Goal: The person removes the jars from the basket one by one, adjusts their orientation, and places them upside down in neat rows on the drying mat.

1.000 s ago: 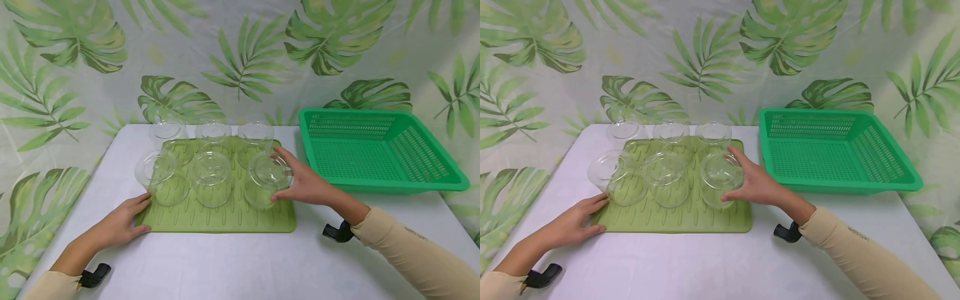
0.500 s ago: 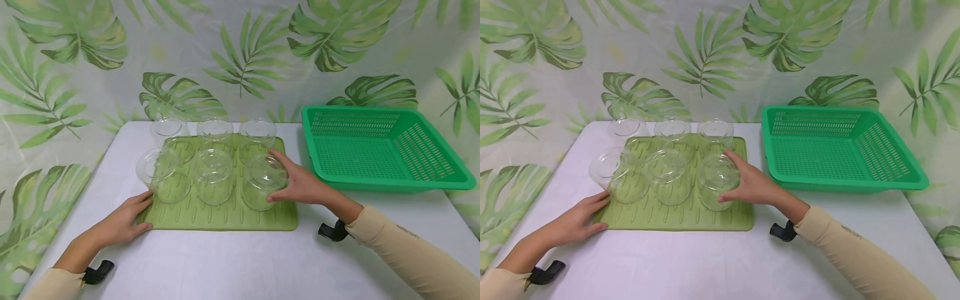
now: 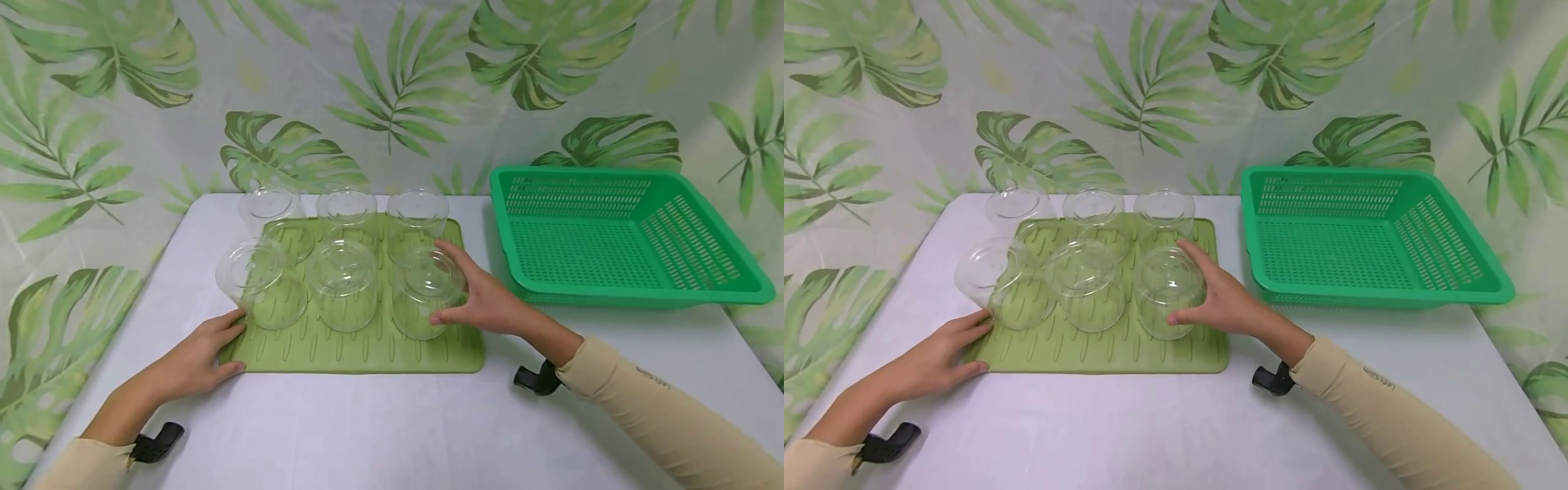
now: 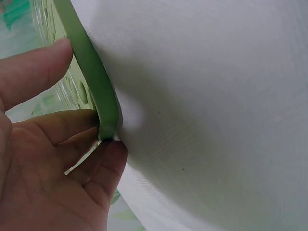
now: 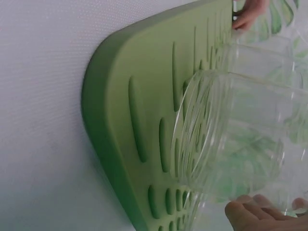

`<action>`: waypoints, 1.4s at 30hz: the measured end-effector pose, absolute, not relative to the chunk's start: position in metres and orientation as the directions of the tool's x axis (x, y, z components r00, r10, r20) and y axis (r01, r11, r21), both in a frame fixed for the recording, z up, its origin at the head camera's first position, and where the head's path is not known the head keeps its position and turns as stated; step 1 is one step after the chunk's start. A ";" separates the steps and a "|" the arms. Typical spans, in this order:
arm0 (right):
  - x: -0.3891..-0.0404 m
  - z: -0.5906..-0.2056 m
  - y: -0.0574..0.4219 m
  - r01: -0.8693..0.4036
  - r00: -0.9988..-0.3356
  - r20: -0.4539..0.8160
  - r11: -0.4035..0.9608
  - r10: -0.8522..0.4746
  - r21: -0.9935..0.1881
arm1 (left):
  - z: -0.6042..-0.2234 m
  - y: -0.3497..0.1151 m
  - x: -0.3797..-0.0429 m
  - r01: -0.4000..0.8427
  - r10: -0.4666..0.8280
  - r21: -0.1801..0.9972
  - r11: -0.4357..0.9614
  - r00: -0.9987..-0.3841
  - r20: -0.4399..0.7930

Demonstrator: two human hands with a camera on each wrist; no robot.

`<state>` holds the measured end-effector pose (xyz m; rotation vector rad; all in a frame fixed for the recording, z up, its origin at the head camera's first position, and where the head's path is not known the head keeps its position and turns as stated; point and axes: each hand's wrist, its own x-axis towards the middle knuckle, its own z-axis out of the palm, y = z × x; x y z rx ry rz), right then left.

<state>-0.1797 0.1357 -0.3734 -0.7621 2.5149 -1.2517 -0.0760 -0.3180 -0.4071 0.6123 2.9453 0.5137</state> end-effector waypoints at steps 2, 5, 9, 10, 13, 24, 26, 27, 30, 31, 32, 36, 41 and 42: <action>-0.179 -0.374 0.136 -0.343 -0.843 0.018 0.510 -0.538 -0.789 | -0.407 -0.318 -0.077 0.378 0.407 0.341 0.861 -0.913 -0.015; -0.178 -0.374 0.135 -0.335 -0.846 0.012 0.513 -0.533 -0.790 | -0.408 -0.318 -0.077 0.377 0.407 0.344 0.860 -0.914 -0.014; -0.178 -0.373 0.134 -0.335 -0.844 0.021 0.496 -0.535 -0.801 | -0.411 -0.319 -0.077 0.380 0.406 0.341 0.860 -0.914 -0.007; -0.178 -0.373 0.134 -0.336 -0.844 0.026 0.490 -0.536 -0.804 | -0.411 -0.319 -0.077 0.380 0.406 0.340 0.860 -0.914 -0.006; -0.178 -0.373 0.135 -0.337 -0.845 0.030 0.488 -0.534 -0.805 | -0.412 -0.319 -0.078 0.381 0.407 0.338 0.861 -0.913 -0.008; -0.170 -0.367 0.142 -0.384 -0.836 0.064 0.498 -0.544 -0.777 | -0.410 -0.315 -0.076 0.363 0.397 0.361 0.859 -0.917 -0.022; -0.163 -0.362 0.150 -0.457 -0.822 0.155 0.472 -0.549 -0.754 | -0.410 -0.315 -0.075 0.372 0.403 0.359 0.856 -0.915 -0.012; -0.158 -0.359 0.155 -0.505 -0.808 0.216 0.454 -0.548 -0.734 | -0.411 -0.315 -0.075 0.378 0.406 0.355 0.855 -0.914 -0.005; -0.145 -0.351 0.173 -0.638 -0.754 0.404 0.434 -0.517 -0.636 | -0.411 -0.314 -0.075 0.386 0.409 0.347 0.854 -0.912 0.009; -0.141 -0.348 0.180 -0.666 -0.737 0.449 0.432 -0.505 -0.608 | -0.412 -0.315 -0.075 0.388 0.410 0.346 0.854 -0.912 0.011; -0.137 -0.347 0.187 -0.694 -0.716 0.489 0.433 -0.498 -0.575 | -0.412 -0.315 -0.075 0.390 0.411 0.343 0.855 -0.912 0.012; -0.130 -0.344 0.211 -0.757 -0.654 0.596 0.416 -0.466 -0.504 | -0.412 -0.318 -0.075 0.384 0.403 0.333 0.861 -0.915 0.012; -0.129 -0.348 0.231 -0.770 -0.633 0.655 0.425 -0.413 -0.477 | -0.410 -0.319 -0.073 0.382 0.398 0.329 0.864 -0.917 0.018; -0.129 -0.349 0.234 -0.766 -0.636 0.659 0.431 -0.402 -0.476 | -0.410 -0.318 -0.073 0.387 0.402 0.329 0.862 -0.915 0.023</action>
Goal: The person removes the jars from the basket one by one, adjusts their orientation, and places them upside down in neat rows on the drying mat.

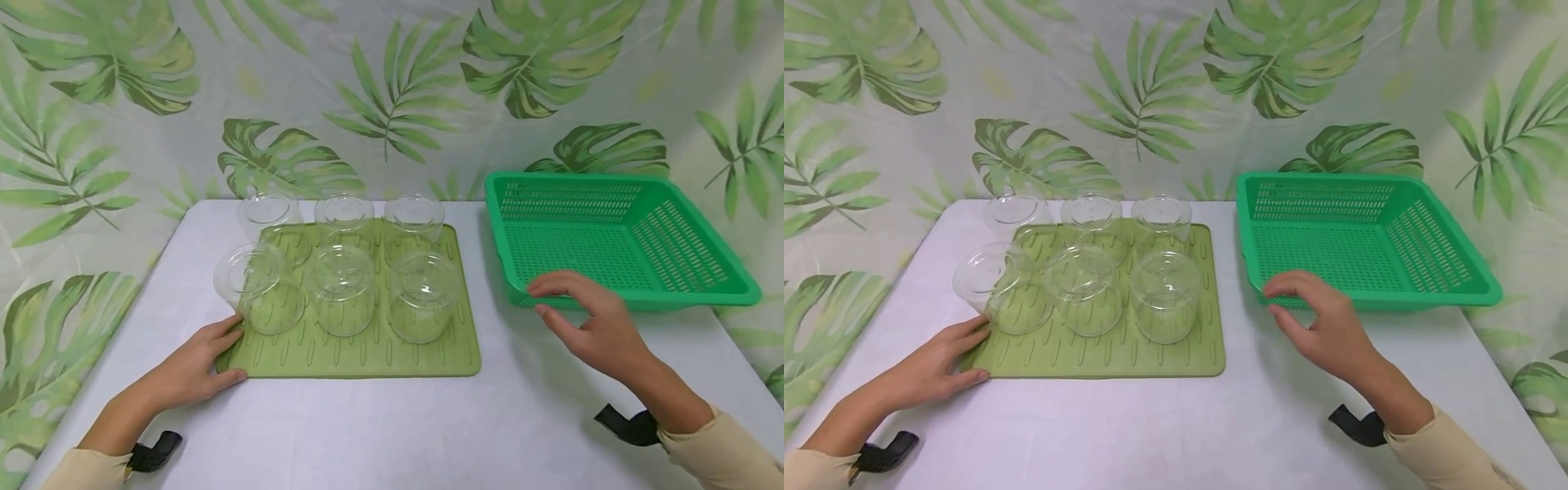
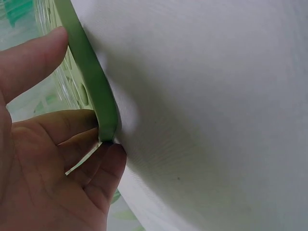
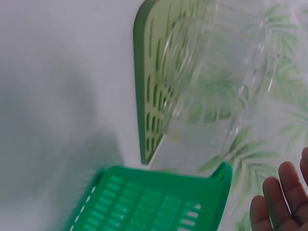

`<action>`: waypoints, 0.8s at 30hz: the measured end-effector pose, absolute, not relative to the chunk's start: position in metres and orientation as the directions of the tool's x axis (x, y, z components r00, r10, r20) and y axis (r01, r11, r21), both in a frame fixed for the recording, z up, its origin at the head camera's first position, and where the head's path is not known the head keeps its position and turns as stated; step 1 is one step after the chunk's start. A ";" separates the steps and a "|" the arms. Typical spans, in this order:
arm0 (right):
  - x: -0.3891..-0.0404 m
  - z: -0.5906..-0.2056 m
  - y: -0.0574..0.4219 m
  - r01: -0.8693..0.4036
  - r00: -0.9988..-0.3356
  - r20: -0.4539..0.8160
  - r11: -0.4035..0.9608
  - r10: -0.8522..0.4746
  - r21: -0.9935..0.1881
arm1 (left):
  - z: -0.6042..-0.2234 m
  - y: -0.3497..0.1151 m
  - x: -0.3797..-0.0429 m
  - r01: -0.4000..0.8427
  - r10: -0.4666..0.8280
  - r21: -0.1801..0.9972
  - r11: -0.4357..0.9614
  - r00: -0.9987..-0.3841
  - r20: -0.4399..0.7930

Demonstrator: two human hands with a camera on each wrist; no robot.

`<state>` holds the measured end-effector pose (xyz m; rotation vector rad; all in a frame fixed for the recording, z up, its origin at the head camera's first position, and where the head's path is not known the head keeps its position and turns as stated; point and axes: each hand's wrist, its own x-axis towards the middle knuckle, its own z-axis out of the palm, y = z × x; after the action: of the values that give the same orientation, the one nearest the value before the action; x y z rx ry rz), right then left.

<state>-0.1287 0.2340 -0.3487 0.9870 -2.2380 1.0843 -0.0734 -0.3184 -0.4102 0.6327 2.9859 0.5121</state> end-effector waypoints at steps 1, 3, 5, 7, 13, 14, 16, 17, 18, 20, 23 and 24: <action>-0.129 -0.350 0.236 -0.763 -0.639 0.662 0.437 -0.393 -0.477 | -0.410 -0.318 -0.073 0.388 0.403 0.329 0.861 -0.915 0.023; -0.128 -0.351 0.239 -0.757 -0.643 0.665 0.446 -0.380 -0.477 | -0.410 -0.318 -0.073 0.389 0.404 0.328 0.861 -0.914 0.024; -0.128 -0.351 0.240 -0.756 -0.644 0.666 0.448 -0.376 -0.478 | -0.411 -0.318 -0.074 0.389 0.406 0.330 0.860 -0.914 0.020; -0.128 -0.351 0.241 -0.760 -0.639 0.669 0.449 -0.380 -0.470 | -0.410 -0.320 -0.075 0.381 0.404 0.340 0.860 -0.915 0.006; -0.134 -0.346 0.244 -0.784 -0.610 0.679 0.435 -0.408 -0.443 | -0.395 -0.335 -0.078 0.253 0.362 0.469 0.846 -0.919 -0.156; -0.135 -0.344 0.245 -0.786 -0.607 0.679 0.440 -0.413 -0.435 | -0.389 -0.340 -0.077 0.215 0.344 0.484 0.848 -0.919 -0.194; -0.137 -0.342 0.247 -0.787 -0.604 0.678 0.453 -0.419 -0.420 | -0.376 -0.351 -0.076 0.155 0.301 0.476 0.866 -0.921 -0.247; -0.137 -0.340 0.249 -0.787 -0.601 0.679 0.460 -0.422 -0.411 | -0.368 -0.358 -0.074 0.125 0.271 0.455 0.881 -0.924 -0.270; -0.138 -0.339 0.251 -0.787 -0.597 0.681 0.473 -0.424 -0.396 | -0.361 -0.364 -0.072 0.101 0.239 0.427 0.899 -0.929 -0.282; -0.139 -0.336 0.254 -0.788 -0.587 0.684 0.501 -0.433 -0.359 | -0.345 -0.374 -0.070 0.060 0.174 0.369 0.927 -0.943 -0.282; -0.141 -0.331 0.257 -0.788 -0.563 0.693 0.546 -0.450 -0.285 | -0.322 -0.378 -0.069 0.024 0.102 0.307 0.951 -0.965 -0.242; -0.142 -0.329 0.257 -0.784 -0.557 0.694 0.564 -0.456 -0.258 | -0.315 -0.376 -0.069 0.017 0.086 0.303 0.953 -0.972 -0.217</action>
<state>-0.1423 0.2568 -0.3290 0.9904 -2.2295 0.7552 -0.0695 -0.3756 -0.3145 0.0772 2.8767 0.4435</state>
